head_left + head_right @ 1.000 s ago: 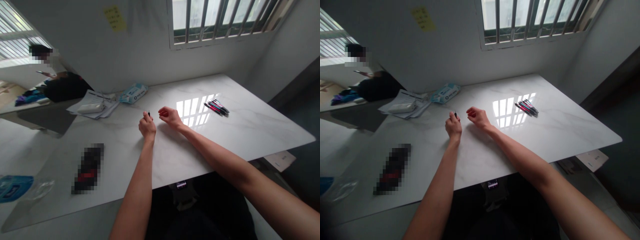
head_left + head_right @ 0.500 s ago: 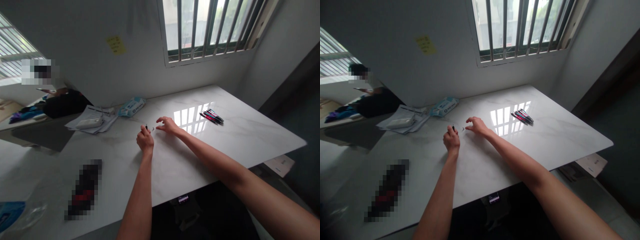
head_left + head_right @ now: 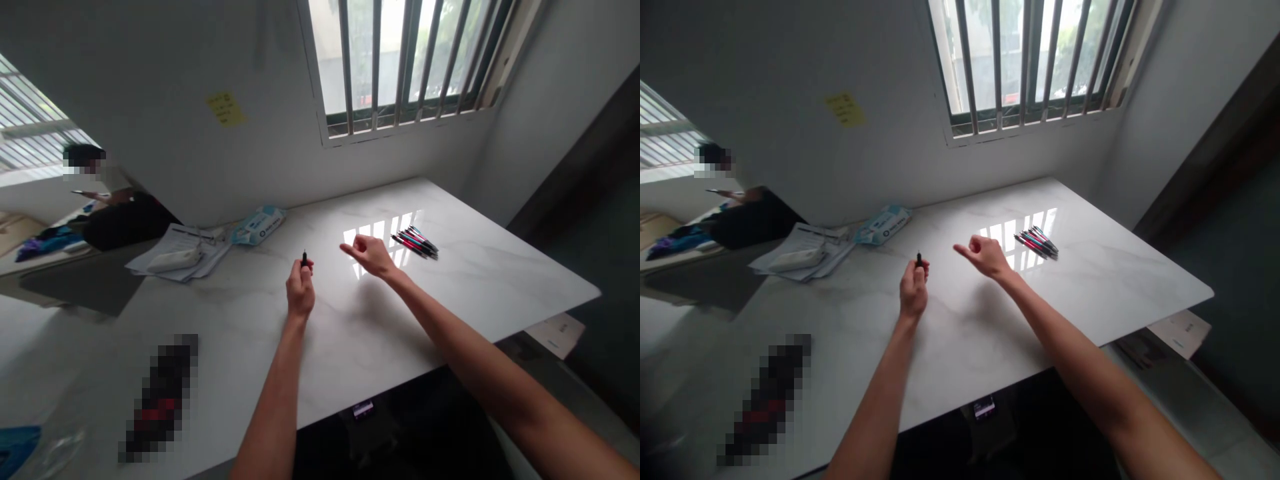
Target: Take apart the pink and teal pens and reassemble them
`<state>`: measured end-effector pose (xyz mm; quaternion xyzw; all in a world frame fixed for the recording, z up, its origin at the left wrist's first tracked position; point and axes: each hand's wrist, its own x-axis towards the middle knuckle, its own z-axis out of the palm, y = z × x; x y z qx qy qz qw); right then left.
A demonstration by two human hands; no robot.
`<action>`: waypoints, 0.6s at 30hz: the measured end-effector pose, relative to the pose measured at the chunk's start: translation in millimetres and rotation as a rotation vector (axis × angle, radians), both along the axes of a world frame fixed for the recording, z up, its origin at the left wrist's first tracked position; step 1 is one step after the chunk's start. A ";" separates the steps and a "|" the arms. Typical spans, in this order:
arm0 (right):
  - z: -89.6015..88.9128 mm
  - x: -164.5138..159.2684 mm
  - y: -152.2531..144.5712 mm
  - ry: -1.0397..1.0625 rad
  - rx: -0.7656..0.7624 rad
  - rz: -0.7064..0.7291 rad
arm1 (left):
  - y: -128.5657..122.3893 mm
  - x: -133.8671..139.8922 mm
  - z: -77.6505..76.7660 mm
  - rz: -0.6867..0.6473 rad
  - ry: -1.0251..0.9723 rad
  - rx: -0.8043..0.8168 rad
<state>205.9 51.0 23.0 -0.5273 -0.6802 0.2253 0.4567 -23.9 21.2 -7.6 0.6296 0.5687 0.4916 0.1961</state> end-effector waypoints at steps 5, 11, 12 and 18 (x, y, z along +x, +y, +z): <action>3.4 -74.6 -9.5 -0.052 -0.067 0.105 | -9.1 4.7 3.0 -0.085 0.135 -0.024; -22.3 -82.0 -12.2 0.171 -0.086 0.125 | -19.2 17.6 1.7 0.018 0.412 -0.181; -25.4 -79.8 -13.3 0.189 -0.079 0.156 | -20.2 19.9 1.6 0.037 0.430 -0.208; -34.4 -80.5 -17.8 0.288 -0.105 0.265 | -22.3 22.8 -0.4 0.096 0.370 -0.270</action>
